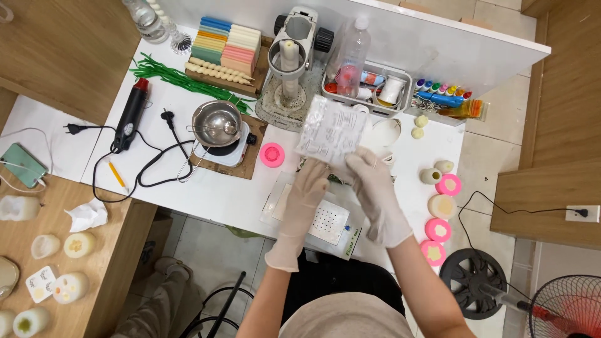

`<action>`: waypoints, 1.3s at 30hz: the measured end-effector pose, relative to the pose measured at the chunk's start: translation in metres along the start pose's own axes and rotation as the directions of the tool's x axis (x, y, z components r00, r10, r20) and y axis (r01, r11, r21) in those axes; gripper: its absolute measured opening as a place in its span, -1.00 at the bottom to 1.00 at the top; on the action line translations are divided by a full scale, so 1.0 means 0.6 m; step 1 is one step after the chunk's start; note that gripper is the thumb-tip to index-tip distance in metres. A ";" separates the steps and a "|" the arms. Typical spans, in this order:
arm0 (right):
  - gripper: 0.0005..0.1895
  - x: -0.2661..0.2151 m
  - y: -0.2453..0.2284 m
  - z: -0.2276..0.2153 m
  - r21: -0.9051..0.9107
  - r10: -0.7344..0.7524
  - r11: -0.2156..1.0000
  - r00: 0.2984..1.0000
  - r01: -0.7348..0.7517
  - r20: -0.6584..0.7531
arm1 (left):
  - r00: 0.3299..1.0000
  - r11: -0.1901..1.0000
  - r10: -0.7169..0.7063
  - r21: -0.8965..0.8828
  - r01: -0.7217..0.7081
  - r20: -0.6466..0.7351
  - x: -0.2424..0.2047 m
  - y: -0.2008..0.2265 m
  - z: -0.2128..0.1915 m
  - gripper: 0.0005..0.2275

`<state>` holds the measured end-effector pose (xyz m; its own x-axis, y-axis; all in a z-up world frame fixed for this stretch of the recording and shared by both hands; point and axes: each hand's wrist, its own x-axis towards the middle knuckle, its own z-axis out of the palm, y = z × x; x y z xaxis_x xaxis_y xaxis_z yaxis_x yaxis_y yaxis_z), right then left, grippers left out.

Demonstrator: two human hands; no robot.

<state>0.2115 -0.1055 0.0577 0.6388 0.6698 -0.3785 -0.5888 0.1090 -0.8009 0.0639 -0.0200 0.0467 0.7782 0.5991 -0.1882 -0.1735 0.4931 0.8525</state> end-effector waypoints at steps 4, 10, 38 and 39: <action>-0.70 -0.086 0.052 0.019 0.103 0.156 0.983 0.987 -0.152 -0.029 | 0.977 0.996 -0.065 -0.067 0.052 -0.205 0.034 -0.031 0.025 -0.65; -0.48 -0.134 0.039 0.008 -0.602 -0.462 0.764 0.848 0.233 -0.258 | 0.975 0.977 -0.193 -0.116 0.180 -0.114 0.040 0.021 0.025 -0.72; -0.83 -0.160 -0.031 -0.031 -0.790 -0.616 0.589 0.727 0.170 -0.303 | 0.791 0.172 0.498 0.854 -0.492 0.356 0.016 0.008 0.088 -0.40; -0.83 -0.160 -0.032 -0.025 -0.789 -0.614 0.591 0.728 0.168 -0.305 | 0.793 0.171 0.495 0.855 -0.490 0.356 0.010 0.012 0.103 -0.40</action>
<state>0.1690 -0.1826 0.1024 0.9776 0.1968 0.0742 0.1496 -0.4022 -0.9033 0.1046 -0.0519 0.0817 0.7458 0.4945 0.4465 0.1047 -0.7488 0.6545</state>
